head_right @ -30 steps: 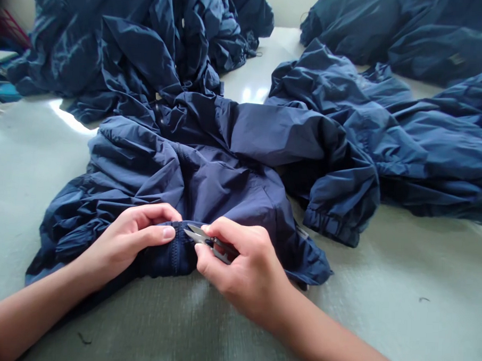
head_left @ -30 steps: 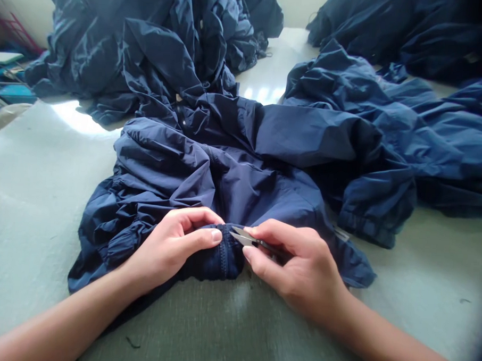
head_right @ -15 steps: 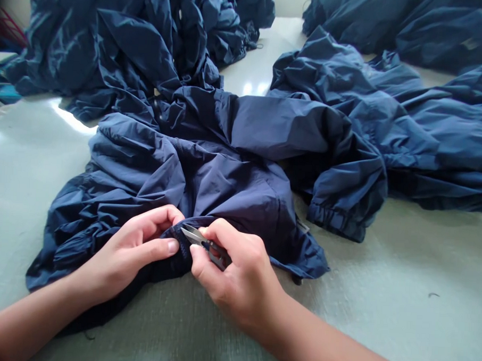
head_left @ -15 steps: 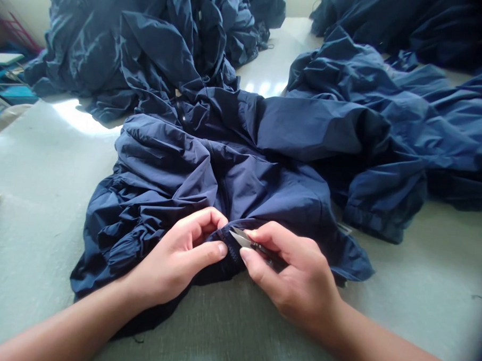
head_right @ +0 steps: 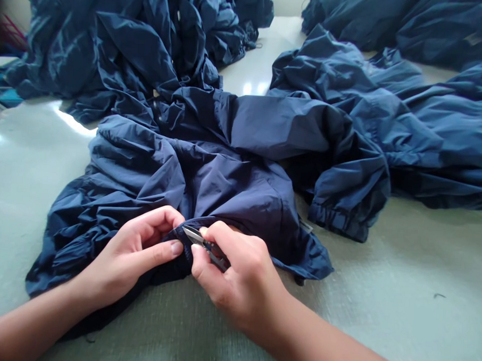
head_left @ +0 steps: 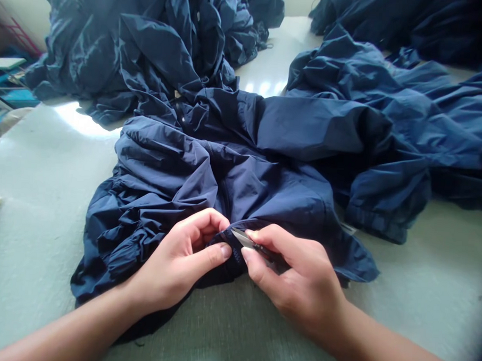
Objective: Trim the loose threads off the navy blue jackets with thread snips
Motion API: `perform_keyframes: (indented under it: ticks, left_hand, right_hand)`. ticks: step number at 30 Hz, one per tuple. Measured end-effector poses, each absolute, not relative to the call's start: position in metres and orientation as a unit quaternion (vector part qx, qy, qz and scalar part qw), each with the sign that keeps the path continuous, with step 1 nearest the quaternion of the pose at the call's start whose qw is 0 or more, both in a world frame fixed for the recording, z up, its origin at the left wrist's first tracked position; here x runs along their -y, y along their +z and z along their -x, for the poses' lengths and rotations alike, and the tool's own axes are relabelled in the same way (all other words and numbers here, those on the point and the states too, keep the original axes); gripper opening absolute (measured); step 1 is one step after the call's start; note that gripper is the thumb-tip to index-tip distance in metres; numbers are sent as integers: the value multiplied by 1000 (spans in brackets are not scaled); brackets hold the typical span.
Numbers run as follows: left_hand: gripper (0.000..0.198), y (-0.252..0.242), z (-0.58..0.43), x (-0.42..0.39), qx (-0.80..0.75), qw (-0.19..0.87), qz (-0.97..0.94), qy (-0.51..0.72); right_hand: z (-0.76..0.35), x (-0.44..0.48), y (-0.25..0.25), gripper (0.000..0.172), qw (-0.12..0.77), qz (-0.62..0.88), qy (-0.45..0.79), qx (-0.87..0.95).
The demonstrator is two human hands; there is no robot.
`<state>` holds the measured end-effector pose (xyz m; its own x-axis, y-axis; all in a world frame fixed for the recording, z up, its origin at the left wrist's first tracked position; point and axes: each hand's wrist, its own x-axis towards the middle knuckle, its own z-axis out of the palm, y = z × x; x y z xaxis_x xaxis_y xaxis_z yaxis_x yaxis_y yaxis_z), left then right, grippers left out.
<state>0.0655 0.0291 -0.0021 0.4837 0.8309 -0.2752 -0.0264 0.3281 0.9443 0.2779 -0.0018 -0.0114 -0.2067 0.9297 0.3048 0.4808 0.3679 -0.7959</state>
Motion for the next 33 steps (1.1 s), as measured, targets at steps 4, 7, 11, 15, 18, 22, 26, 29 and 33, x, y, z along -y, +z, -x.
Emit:
perform_keyframes:
  ticks: [4,7,11,15,18,22,26,29,33]
  left_hand:
    - [18,-2,-66,-30,-413,700,-495,307]
    - [19,-1,-66,-30,-419,697,-496,304]
    - [20,-1,-67,-31,-419,698,-491,310]
    - [20,-1,-67,-30,-422,698,-487,313]
    - [20,-1,-66,-28,-423,698,-489,308]
    - [22,-2,-66,-27,-417,705,-487,303]
    - [23,-5,-67,-30,-406,709,-494,298]
    - [25,-8,-67,-31,-395,704,-508,300]
    - [27,-9,-67,-29,-390,712,-499,303]
  right_hand:
    - [-278,1,-11,16,395,476,237,749]
    - [-278,2,-10,15,394,478,226,752]
    - [-278,3,-10,13,391,489,244,741]
    - [-278,4,-10,15,392,497,253,732]
    - [-278,4,-10,15,395,495,258,730]
    - [-278,3,-12,15,396,485,245,740]
    - [-278,3,-15,12,400,476,245,744]
    - [-278,2,-15,12,404,474,249,742]
    - [-279,0,-12,14,399,486,267,730]
